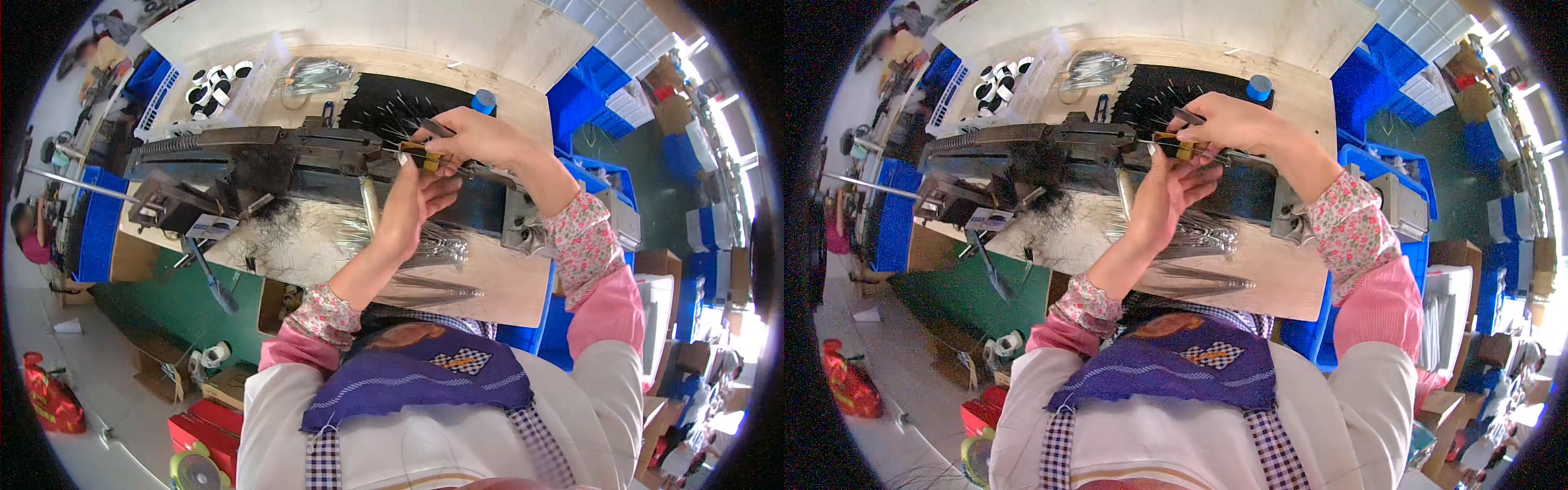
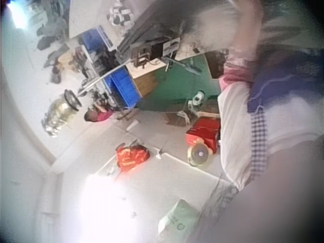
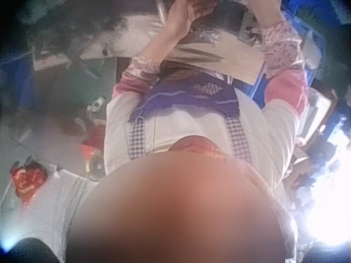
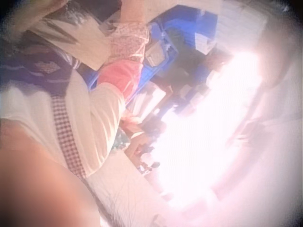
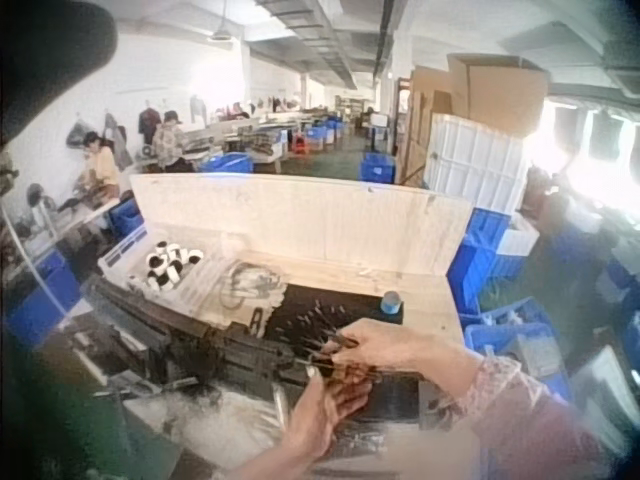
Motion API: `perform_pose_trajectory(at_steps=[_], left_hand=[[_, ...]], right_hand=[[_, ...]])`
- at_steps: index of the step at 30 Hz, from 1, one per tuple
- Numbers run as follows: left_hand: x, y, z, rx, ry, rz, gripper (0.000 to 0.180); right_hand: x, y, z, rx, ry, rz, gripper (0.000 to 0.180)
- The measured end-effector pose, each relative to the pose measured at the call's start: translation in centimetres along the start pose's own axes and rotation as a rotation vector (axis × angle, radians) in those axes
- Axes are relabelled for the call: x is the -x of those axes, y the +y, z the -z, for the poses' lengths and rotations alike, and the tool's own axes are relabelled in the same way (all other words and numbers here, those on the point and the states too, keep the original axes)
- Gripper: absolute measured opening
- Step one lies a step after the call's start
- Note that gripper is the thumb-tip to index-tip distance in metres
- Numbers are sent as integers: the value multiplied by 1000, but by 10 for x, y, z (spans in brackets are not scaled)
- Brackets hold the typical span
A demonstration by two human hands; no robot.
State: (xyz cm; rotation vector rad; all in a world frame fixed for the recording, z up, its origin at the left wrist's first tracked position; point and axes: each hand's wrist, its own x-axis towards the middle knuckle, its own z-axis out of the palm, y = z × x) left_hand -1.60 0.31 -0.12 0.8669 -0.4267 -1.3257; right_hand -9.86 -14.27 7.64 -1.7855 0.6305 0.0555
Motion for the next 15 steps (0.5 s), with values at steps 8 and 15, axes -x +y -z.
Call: perform_pose_trajectory(at_steps=[8, 15], left_hand=[[-3, 34, 4, 632, -126, 93, 83], [6, 25, 7, 654, -132, 52, 76]], right_hand=[[20, 3, 11, 1221, 449, 517, 38], [24, -3, -50, 765, 630, 572, 25]])
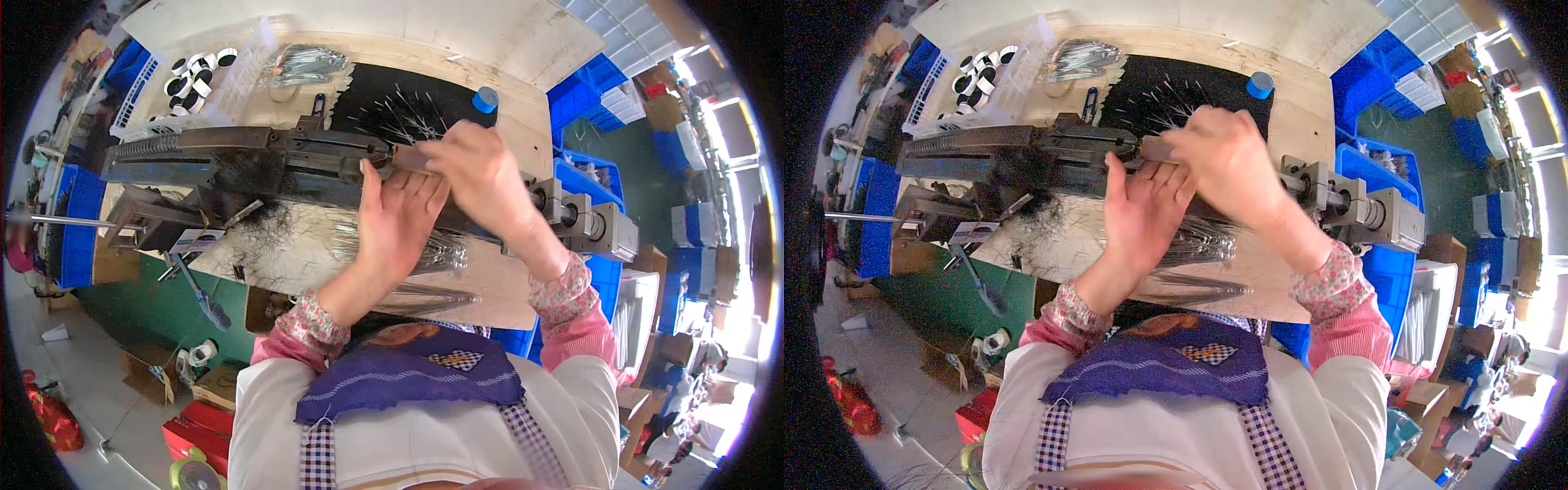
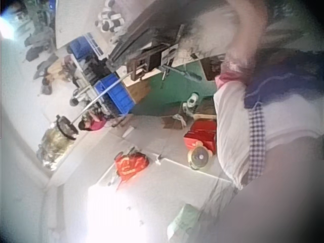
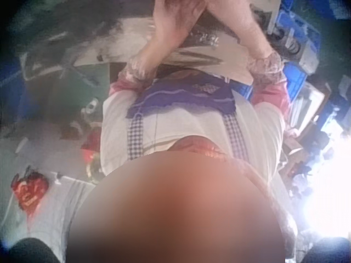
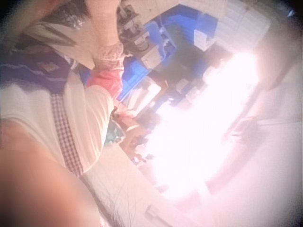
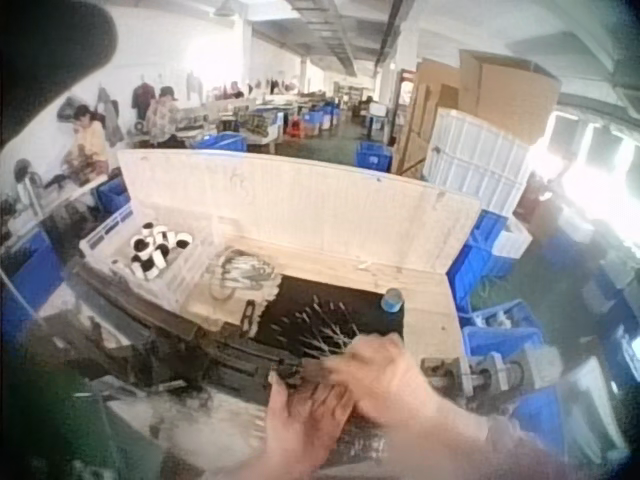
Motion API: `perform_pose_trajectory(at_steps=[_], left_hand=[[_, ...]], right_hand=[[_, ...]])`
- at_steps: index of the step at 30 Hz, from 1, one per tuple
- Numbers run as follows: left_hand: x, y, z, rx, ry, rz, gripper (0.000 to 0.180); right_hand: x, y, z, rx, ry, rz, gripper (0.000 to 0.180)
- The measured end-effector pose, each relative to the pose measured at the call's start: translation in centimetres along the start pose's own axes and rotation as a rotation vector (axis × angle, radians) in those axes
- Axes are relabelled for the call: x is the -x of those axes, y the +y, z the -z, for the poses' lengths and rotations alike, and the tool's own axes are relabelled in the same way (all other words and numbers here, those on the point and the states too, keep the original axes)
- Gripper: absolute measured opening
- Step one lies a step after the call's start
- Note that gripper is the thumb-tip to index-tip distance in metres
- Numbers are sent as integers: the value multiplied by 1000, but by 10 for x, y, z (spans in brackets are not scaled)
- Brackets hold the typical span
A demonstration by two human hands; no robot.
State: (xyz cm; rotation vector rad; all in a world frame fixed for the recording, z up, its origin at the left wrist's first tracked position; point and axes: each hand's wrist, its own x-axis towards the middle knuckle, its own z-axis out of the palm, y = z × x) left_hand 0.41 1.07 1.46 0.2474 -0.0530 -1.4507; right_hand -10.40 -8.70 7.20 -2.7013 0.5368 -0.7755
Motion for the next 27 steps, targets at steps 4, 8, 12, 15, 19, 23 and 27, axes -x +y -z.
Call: perform_pose_trajectory(at_steps=[4, 8, 12, 15, 19, 23, 27], left_hand=[[10, -2, -4, -30, 37, -77, 72], [10, -9, -6, -61, 78, -125, 70], [8, -1, -10, -56, 84, -99, 68], [7, 2, -9, -131, 35, -100, 71], [8, 2, -12, -129, 51, -102, 68], [8, 5, -9, -128, 14, -67, 69], [4, 8, -5, -37, -74, -50, 69]], right_hand=[[-6, 15, 10, -15, -46, -68, 12], [-10, 14, 1, 1, -56, 3, 12], [-12, 18, 3, 51, -36, 85, 12], [-9, 16, 6, 69, -7, 124, 13], [-6, 17, 7, 111, 3, 139, 13], [-5, 16, 9, 125, 55, 154, 11], [-3, -3, 4, 162, 99, 218, 11]])
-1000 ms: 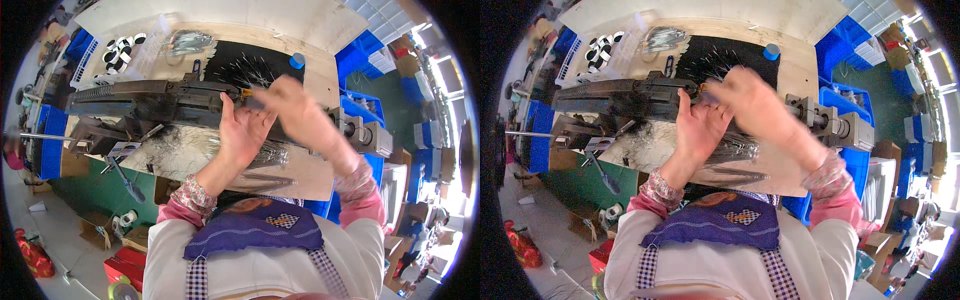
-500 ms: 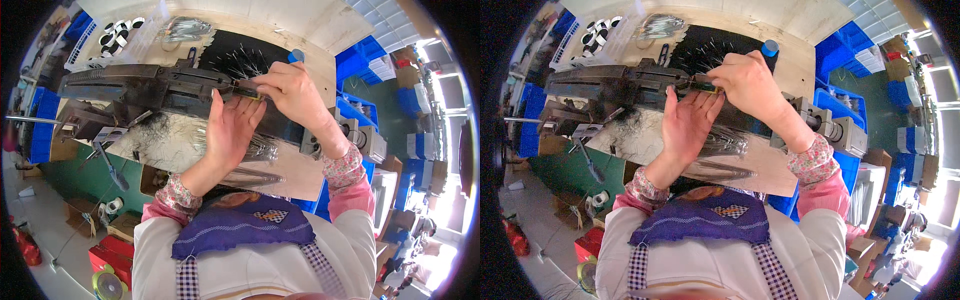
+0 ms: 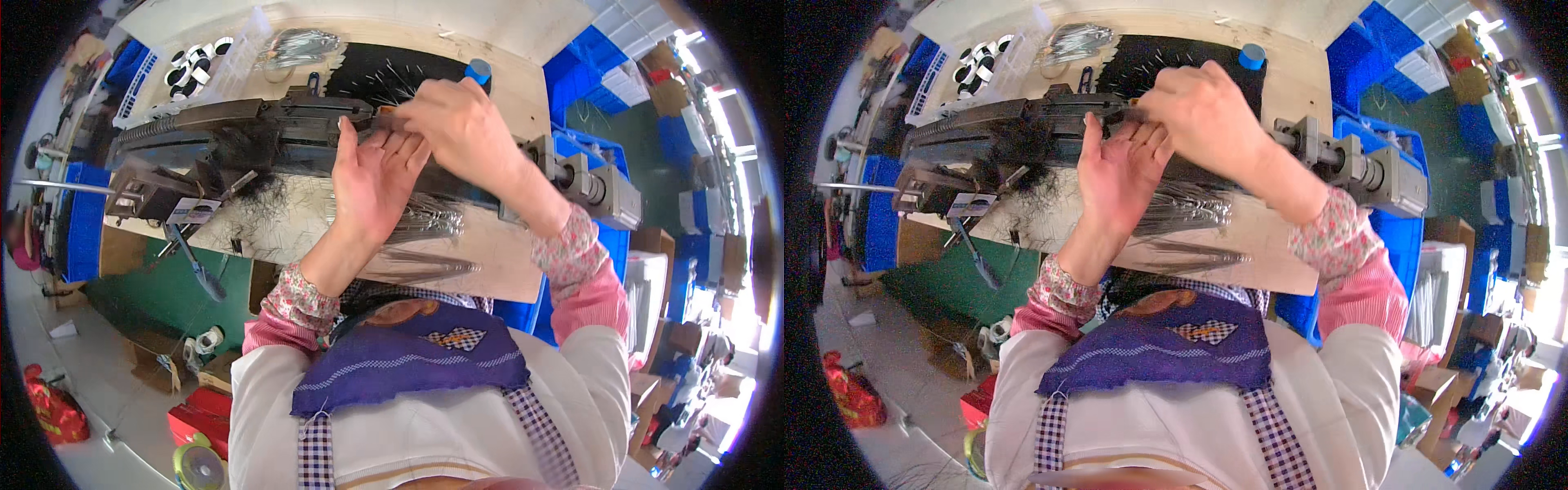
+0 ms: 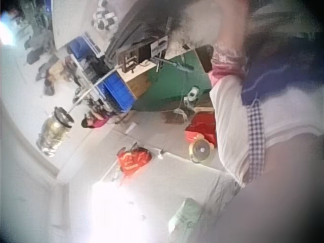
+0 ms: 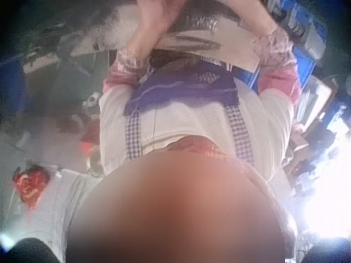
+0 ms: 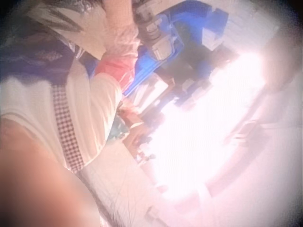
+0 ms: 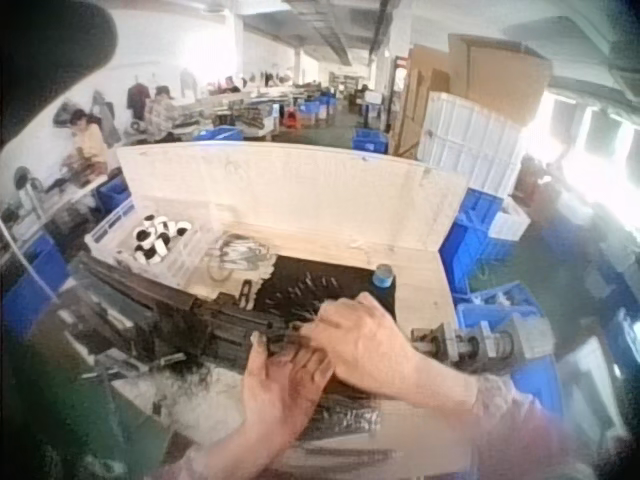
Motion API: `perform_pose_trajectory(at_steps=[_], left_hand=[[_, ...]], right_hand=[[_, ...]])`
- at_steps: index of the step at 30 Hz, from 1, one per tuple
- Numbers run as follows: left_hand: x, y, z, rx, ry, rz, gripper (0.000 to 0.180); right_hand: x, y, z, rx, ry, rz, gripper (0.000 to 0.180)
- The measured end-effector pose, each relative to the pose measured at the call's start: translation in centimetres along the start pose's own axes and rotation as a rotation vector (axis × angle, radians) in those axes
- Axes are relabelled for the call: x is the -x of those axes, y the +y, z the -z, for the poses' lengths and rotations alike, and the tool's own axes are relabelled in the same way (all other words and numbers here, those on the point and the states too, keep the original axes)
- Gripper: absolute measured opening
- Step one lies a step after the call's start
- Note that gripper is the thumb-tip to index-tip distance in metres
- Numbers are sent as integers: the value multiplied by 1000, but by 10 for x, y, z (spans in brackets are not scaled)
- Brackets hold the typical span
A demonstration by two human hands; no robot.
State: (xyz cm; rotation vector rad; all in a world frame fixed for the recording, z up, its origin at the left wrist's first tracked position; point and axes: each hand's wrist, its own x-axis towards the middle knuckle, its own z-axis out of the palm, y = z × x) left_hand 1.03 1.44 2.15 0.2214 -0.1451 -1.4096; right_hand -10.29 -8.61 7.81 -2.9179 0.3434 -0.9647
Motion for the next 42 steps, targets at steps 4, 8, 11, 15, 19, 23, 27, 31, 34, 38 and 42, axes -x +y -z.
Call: perform_pose_trajectory(at_steps=[4, 8, 11, 15, 19, 23, 27, 31, 34, 38, 42], left_hand=[[6, -4, -2, -76, 93, -17, 72], [3, -6, -3, -97, 120, -53, 71], [8, -4, -2, -106, 113, -30, 68], [6, -4, -1, -87, 142, -43, 64], [5, -4, -5, -85, 168, -42, 64], [3, -5, -2, -103, 149, -49, 65], [9, 0, -3, -100, 125, -54, 60], [9, 1, -6, -116, 135, -58, 51], [11, 6, -10, -111, 183, -27, 51], [11, 9, -18, -184, 213, -8, 53], [5, 10, -13, -265, 201, 5, 53]], right_hand=[[3, 23, 0, -126, -47, -151, 12], [-2, 24, -1, -115, -173, -197, 13], [-4, 20, -2, -123, -173, -167, 12], [-2, 24, 0, -99, -181, -161, 12], [-1, 21, 5, -111, -117, -161, 12], [2, 3, -5, -36, -82, 19, 12], [-9, -12, 28, -70, 13, -340, 19], [4, -21, 8, 175, -191, -173, 14], [5, -31, 0, 201, -291, -172, 23], [5, -31, -8, 326, -229, -23, 18], [4, -25, -8, 277, -228, -56, 14]])
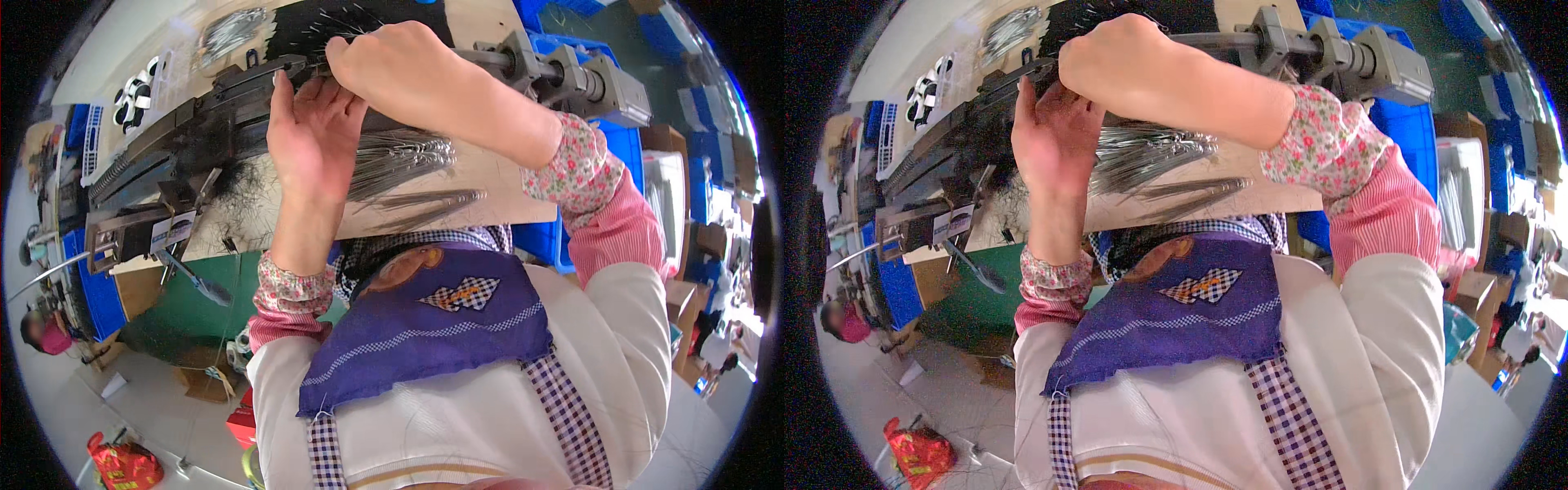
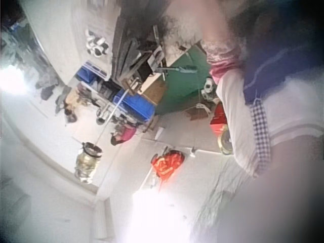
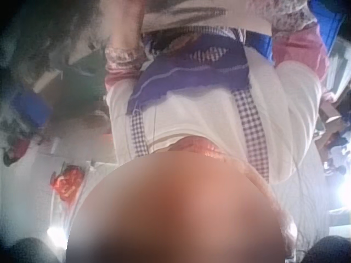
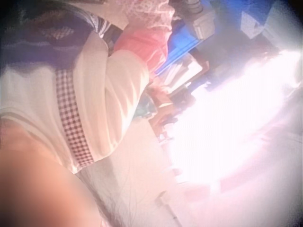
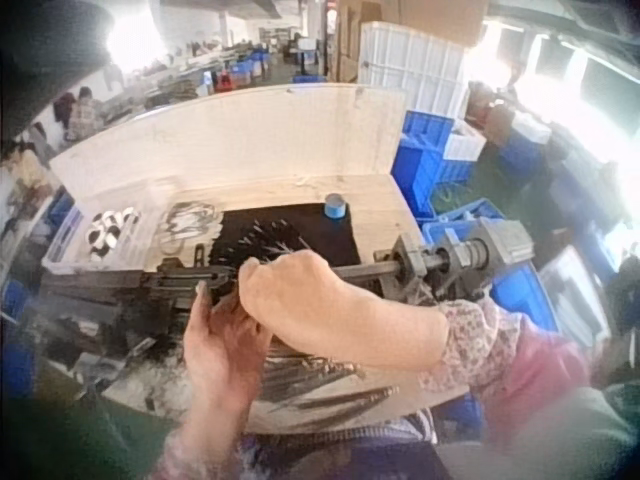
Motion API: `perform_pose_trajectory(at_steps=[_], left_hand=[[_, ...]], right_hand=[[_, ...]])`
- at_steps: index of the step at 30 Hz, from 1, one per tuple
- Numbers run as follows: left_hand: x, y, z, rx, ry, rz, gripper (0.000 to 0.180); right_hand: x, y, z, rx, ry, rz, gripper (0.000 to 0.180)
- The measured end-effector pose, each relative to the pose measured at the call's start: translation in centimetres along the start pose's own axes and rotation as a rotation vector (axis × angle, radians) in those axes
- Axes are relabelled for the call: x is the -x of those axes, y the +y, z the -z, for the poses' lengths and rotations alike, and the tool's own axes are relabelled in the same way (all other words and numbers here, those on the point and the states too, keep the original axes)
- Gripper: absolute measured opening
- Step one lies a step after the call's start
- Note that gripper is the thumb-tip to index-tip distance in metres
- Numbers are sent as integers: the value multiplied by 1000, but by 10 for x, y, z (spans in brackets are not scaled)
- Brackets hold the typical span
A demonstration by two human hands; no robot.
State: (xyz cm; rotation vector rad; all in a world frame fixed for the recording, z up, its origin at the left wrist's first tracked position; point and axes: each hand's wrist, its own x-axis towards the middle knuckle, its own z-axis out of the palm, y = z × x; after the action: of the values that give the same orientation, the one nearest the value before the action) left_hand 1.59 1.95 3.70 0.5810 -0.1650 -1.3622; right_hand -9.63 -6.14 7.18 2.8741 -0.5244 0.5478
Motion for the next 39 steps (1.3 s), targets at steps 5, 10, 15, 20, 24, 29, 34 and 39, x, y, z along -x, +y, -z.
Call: perform_pose_trajectory(at_steps=[5, 10, 15, 20, 24, 29, 34, 39], left_hand=[[-5, -19, 17, -46, 11, -37, 34], [1, -60, 18, 106, 44, -1, 30], [52, -33, 21, -76, -82, 127, 35], [110, 40, 117, -2303, 364, -979, 76], [192, 160, 265, -2836, 1266, -531, 82], [219, 185, 261, -2259, 1601, -262, 79], [163, 110, 213, -2028, 1335, -537, 81], [115, 39, 57, -1628, 83, -949, 73]], right_hand=[[52, -8, 3, -265, -36, -162, 15], [116, -7, -42, -345, -303, -85, 16], [116, 1, -57, -353, -351, -3, 18], [128, 9, -55, -678, -343, -100, 23], [127, 4, -39, -975, -299, -331, 18], [130, 4, -10, -940, 1, -668, 17], [148, 29, 13, -1108, 503, -889, 13], [112, 19, 36, -1130, 288, -706, 14]])
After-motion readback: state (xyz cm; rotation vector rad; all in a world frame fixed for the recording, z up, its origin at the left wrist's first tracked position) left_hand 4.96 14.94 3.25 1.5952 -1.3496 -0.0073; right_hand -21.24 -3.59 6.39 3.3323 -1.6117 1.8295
